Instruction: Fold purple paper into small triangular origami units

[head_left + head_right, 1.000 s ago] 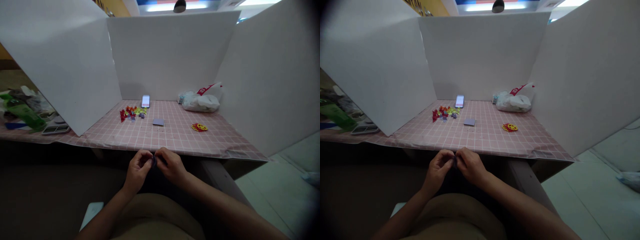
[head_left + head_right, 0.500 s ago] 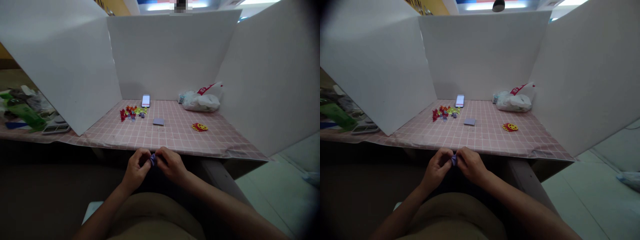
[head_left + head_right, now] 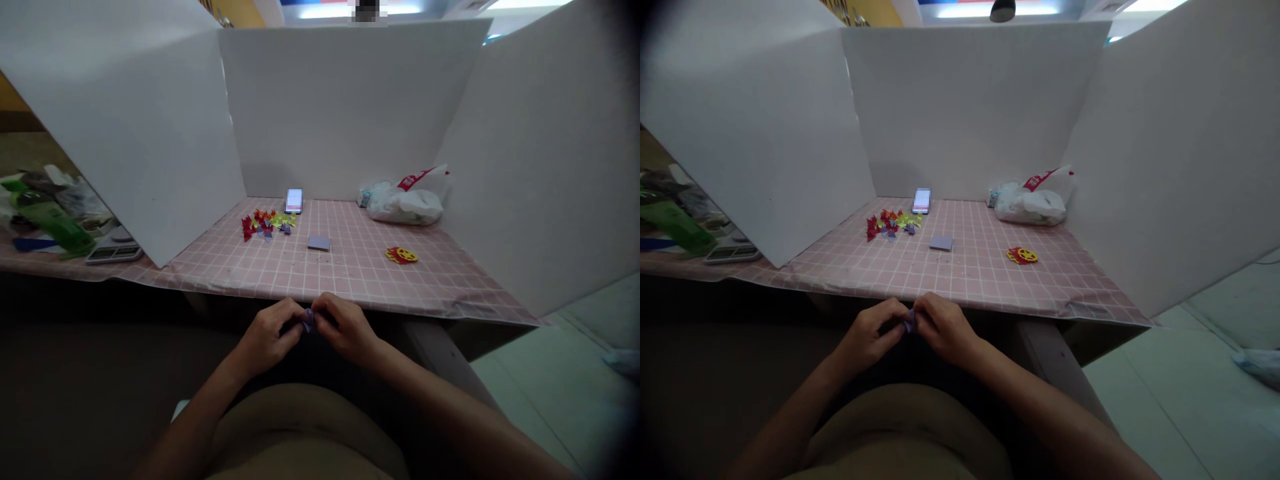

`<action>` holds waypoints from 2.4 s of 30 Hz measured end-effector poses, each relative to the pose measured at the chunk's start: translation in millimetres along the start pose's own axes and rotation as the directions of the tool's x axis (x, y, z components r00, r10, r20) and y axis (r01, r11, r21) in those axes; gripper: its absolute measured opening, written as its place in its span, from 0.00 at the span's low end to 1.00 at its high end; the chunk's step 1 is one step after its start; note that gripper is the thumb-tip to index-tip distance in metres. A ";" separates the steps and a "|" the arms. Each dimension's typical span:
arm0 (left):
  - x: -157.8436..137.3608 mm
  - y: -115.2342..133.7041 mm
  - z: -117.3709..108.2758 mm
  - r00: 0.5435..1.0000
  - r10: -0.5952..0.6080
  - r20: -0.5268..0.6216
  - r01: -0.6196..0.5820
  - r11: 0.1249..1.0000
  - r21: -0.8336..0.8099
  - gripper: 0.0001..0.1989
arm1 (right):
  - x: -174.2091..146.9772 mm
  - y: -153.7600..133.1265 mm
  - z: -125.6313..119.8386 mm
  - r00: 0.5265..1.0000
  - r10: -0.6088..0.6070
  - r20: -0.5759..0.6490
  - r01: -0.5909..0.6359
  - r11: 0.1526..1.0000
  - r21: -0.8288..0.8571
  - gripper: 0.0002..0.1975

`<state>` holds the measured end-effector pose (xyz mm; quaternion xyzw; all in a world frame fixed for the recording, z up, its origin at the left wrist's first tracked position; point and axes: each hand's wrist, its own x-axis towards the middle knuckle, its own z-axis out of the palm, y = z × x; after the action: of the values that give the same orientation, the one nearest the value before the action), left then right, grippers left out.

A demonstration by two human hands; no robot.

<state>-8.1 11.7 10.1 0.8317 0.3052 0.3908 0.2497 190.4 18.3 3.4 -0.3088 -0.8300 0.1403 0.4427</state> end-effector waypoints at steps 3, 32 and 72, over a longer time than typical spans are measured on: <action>-1.4 -0.8 -3.2 1.000 0.015 0.004 -0.015 0.998 0.060 0.07 | 1.0 1.0 -2.2 1.000 0.022 0.003 -0.022 1.000 0.022 0.05; -1.5 -2.2 8.8 0.917 -0.302 -0.261 0.218 0.927 -0.305 0.11 | 3.4 -7.0 -7.6 0.996 -0.008 0.092 0.021 0.990 -0.139 0.09; -5.9 5.5 20.7 0.797 -0.542 0.265 0.543 0.453 -0.707 0.19 | 6.2 -10.7 -9.0 0.910 0.254 0.328 -0.343 0.905 0.250 0.11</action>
<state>7.3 0.0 -1.0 0.5084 0.3626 0.3799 0.6825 191.1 13.6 18.0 -0.3384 -0.7962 0.3759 0.3321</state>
